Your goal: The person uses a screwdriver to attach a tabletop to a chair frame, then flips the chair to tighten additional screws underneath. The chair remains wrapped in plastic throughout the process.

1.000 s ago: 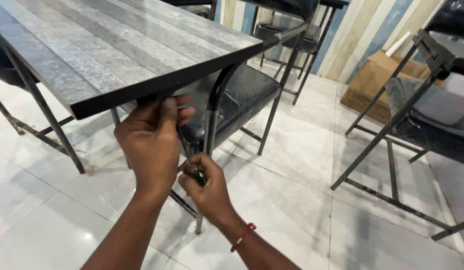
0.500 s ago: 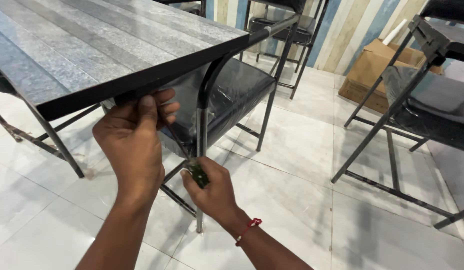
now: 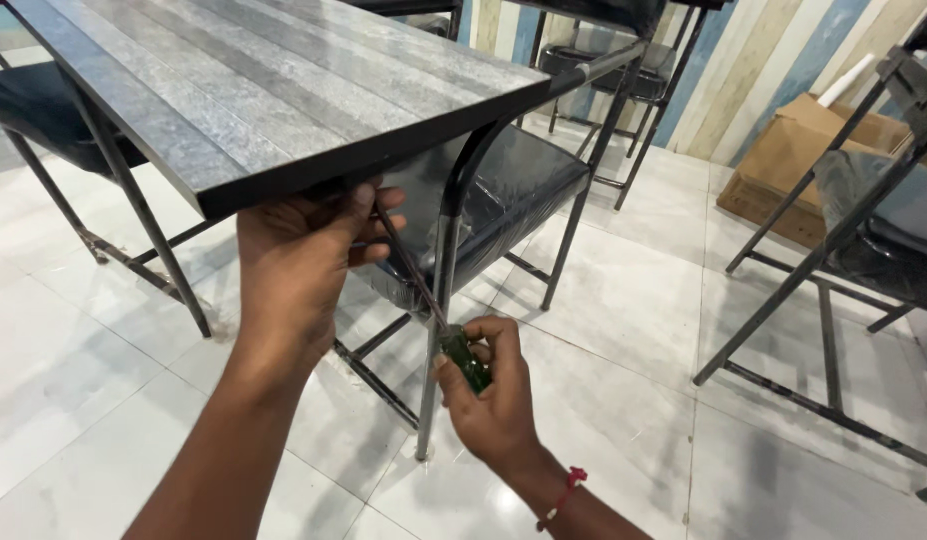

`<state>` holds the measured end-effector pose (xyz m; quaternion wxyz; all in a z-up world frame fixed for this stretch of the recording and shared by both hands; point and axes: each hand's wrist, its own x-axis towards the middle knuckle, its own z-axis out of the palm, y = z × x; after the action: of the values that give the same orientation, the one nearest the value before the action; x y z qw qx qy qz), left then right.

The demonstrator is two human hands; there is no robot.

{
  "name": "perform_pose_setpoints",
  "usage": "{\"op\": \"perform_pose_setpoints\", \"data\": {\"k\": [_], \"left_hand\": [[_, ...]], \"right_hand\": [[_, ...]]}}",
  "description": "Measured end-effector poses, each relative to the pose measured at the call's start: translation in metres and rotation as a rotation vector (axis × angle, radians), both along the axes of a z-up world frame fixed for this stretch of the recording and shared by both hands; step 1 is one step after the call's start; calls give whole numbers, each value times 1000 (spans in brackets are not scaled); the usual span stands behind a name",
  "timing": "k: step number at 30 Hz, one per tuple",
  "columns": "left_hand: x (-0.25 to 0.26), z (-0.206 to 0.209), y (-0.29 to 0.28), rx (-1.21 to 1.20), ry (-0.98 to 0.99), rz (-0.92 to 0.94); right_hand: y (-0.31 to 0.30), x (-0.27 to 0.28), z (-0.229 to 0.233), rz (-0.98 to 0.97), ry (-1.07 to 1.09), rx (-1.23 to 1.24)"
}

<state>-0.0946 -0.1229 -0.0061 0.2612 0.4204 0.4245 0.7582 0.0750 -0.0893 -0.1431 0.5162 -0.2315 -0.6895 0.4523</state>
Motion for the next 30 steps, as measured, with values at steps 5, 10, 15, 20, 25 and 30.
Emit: {"op": "perform_pose_setpoints", "data": {"k": [5,10,15,20,25,30], "left_hand": [[0,4,-5,-29,-60,-19],[0,11,-9,-61,-51,1],[4,9,-10,-44,-91,6],[8,9,-9,-21,-85,24],[10,8,-5,-4,-127,30],[10,7,-5,9,-122,16]], "right_hand": [[-15,-1,2,-5,38,108],[-18,-1,9,79,86,-253],[-28,-8,6,-67,-2,121],[-35,-8,9,-248,-26,348],[-25,-1,14,30,-7,-81],[-17,5,8,338,-19,-198]]}}
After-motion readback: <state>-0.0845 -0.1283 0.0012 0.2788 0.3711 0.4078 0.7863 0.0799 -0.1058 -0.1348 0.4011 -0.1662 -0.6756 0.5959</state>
